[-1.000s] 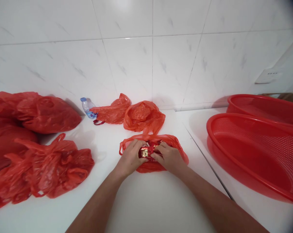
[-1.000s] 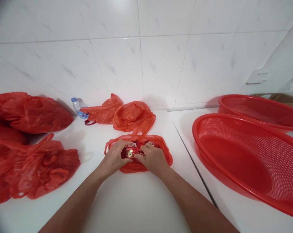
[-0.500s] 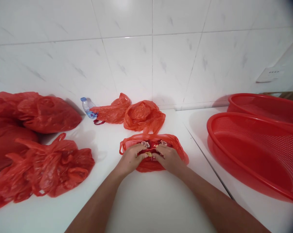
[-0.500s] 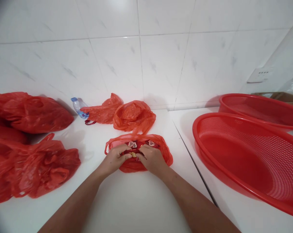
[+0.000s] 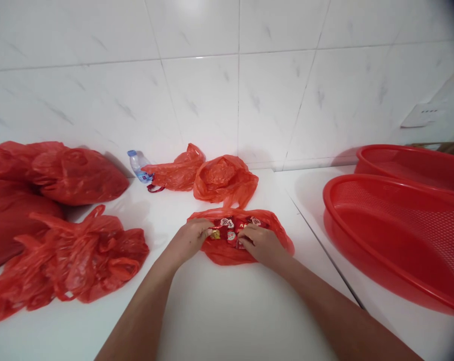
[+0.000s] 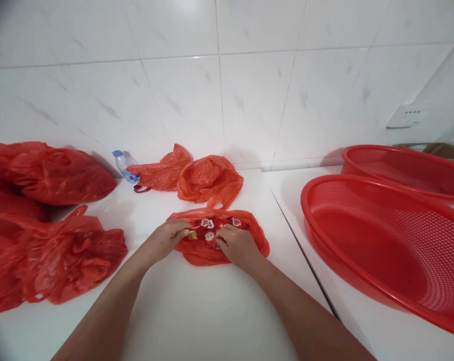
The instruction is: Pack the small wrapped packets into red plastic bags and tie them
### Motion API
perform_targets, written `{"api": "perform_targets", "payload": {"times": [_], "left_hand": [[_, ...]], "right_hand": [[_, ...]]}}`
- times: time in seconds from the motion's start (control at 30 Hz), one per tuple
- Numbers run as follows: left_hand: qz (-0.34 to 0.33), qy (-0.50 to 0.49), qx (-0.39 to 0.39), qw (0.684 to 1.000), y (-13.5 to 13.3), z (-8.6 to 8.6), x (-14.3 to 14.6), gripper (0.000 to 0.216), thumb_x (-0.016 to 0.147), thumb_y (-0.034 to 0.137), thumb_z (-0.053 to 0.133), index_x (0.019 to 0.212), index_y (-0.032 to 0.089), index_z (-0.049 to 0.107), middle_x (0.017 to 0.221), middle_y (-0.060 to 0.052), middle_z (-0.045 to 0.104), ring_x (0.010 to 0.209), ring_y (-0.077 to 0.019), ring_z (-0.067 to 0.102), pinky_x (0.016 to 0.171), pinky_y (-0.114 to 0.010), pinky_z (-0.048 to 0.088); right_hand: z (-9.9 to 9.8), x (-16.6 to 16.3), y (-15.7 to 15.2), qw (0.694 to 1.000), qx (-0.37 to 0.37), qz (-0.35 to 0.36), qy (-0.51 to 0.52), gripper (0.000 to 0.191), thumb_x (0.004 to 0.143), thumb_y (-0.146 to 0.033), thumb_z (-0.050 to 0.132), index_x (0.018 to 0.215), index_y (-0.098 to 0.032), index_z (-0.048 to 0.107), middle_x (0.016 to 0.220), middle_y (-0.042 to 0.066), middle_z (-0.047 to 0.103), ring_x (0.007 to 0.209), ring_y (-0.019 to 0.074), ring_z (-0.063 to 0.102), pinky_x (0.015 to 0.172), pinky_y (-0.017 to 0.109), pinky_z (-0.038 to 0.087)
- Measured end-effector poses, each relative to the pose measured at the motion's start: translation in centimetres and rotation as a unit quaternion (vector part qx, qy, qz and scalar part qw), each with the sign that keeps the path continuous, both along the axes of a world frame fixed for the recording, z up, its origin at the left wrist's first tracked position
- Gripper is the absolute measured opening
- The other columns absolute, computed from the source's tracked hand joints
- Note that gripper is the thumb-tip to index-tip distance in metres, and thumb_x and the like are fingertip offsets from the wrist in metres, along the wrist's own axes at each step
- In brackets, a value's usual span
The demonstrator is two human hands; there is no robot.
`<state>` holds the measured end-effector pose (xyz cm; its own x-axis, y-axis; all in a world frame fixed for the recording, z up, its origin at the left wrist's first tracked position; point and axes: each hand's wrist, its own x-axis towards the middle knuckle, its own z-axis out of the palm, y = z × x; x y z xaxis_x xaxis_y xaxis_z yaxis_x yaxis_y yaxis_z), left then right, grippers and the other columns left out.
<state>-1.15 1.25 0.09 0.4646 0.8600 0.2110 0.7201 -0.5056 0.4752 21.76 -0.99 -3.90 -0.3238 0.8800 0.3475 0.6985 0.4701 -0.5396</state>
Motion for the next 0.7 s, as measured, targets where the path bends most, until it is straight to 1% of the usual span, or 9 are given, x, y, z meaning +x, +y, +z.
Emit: {"api": "perform_targets", "payload": {"times": [0.07, 0.17, 0.2, 0.27, 0.33, 0.37, 0.47, 0.53, 0.7], "left_hand": [[-0.003, 0.013, 0.011, 1.0, -0.2, 0.2, 0.0, 0.029, 0.085, 0.02, 0.036, 0.066, 0.024, 0.057, 0.069, -0.001, 0.058, 0.07, -0.0176, 0.055, 0.065, -0.028, 0.044], [0.009, 0.029, 0.036, 0.999, -0.3, -0.1, 0.2, 0.028, 0.08, 0.014, 0.037, 0.067, 0.024, 0.06, 0.07, -0.002, 0.058, 0.071, -0.0178, 0.055, 0.066, -0.029, 0.046], [0.011, 0.026, 0.05, 0.998, -0.2, -0.3, 0.3, 0.028, 0.078, 0.012, 0.038, 0.071, 0.024, 0.063, 0.075, -0.002, 0.06, 0.075, -0.0181, 0.057, 0.069, -0.03, 0.047], [0.018, 0.01, 0.091, 0.996, -0.1, -0.9, 0.7, 0.033, 0.077, 0.008, 0.039, 0.088, 0.025, 0.066, 0.09, -0.004, 0.064, 0.087, -0.0193, 0.058, 0.079, -0.033, 0.047], [0.023, -0.005, 0.127, 0.992, -0.1, -1.5, 1.4, 0.037, 0.08, 0.008, 0.04, 0.103, 0.025, 0.064, 0.105, -0.005, 0.063, 0.099, -0.0203, 0.056, 0.087, -0.036, 0.046], [0.023, -0.008, 0.137, 0.99, 0.0, -1.7, 1.7, 0.036, 0.083, 0.01, 0.04, 0.106, 0.024, 0.062, 0.109, -0.005, 0.063, 0.102, -0.0205, 0.055, 0.09, -0.037, 0.045], [0.022, -0.009, 0.139, 0.99, 0.1, -2.5, 3.0, 0.028, 0.088, 0.017, 0.042, 0.107, 0.023, 0.061, 0.111, -0.005, 0.064, 0.105, -0.021, 0.055, 0.094, -0.039, 0.043], [0.039, -0.003, 0.13, 0.991, 0.4, -3.1, 3.7, 0.026, 0.088, 0.02, 0.045, 0.11, 0.022, 0.06, 0.11, -0.006, 0.064, 0.105, -0.0224, 0.056, 0.093, -0.04, 0.043], [0.096, 0.015, 0.097, 0.991, 1.2, -4.7, 4.2, 0.047, 0.079, 0.016, 0.056, 0.126, 0.02, 0.048, 0.113, -0.008, 0.063, 0.107, -0.026, 0.055, 0.09, -0.04, 0.044]], "right_hand": [[0.0, 0.0, 0.0, 1.0, -0.005, -0.001, -0.007, 0.016, 0.085, -0.016, 0.05, 0.081, -0.022, 0.065, 0.087, -0.001, 0.066, 0.078, 0.012, 0.06, 0.073, 0.025, 0.046], [0.0, 0.2, 0.1, 1.0, -0.007, 0.004, -0.021, 0.016, 0.085, -0.016, 0.05, 0.081, -0.022, 0.064, 0.088, -0.001, 0.065, 0.078, 0.0115, 0.06, 0.072, 0.025, 0.046], [0.0, 0.2, 0.1, 1.0, -0.008, 0.006, -0.026, 0.016, 0.084, -0.015, 0.051, 0.08, -0.023, 0.064, 0.088, -0.001, 0.065, 0.079, 0.0115, 0.061, 0.072, 0.024, 0.046], [0.1, 0.2, 0.1, 0.999, -0.014, 0.006, -0.03, 0.015, 0.083, -0.014, 0.051, 0.081, -0.023, 0.064, 0.088, -0.001, 0.065, 0.08, 0.0115, 0.061, 0.072, 0.024, 0.046], [0.1, 0.1, 0.0, 0.999, -0.019, 0.002, -0.03, 0.015, 0.083, -0.014, 0.051, 0.082, -0.022, 0.064, 0.09, -0.001, 0.065, 0.081, 0.0117, 0.061, 0.072, 0.024, 0.046], [0.2, 0.1, 0.0, 0.999, -0.021, 0.001, -0.031, 0.015, 0.083, -0.014, 0.051, 0.083, -0.022, 0.064, 0.09, -0.001, 0.065, 0.081, 0.0118, 0.06, 0.071, 0.024, 0.045], [0.1, -0.1, 0.0, 0.999, -0.026, 0.0, -0.036, 0.015, 0.083, -0.014, 0.052, 0.081, -0.022, 0.064, 0.09, -0.001, 0.065, 0.08, 0.0123, 0.06, 0.07, 0.024, 0.045], [0.1, -0.1, 0.0, 0.999, -0.028, 0.001, -0.042, 0.014, 0.083, -0.015, 0.052, 0.079, -0.022, 0.064, 0.089, -0.001, 0.065, 0.08, 0.0126, 0.06, 0.069, 0.025, 0.044], [-0.1, -0.1, 0.0, 0.999, -0.027, -0.005, -0.045, 0.014, 0.084, -0.017, 0.052, 0.08, -0.022, 0.065, 0.09, 0.0, 0.064, 0.078, 0.0124, 0.06, 0.069, 0.025, 0.045]]}}
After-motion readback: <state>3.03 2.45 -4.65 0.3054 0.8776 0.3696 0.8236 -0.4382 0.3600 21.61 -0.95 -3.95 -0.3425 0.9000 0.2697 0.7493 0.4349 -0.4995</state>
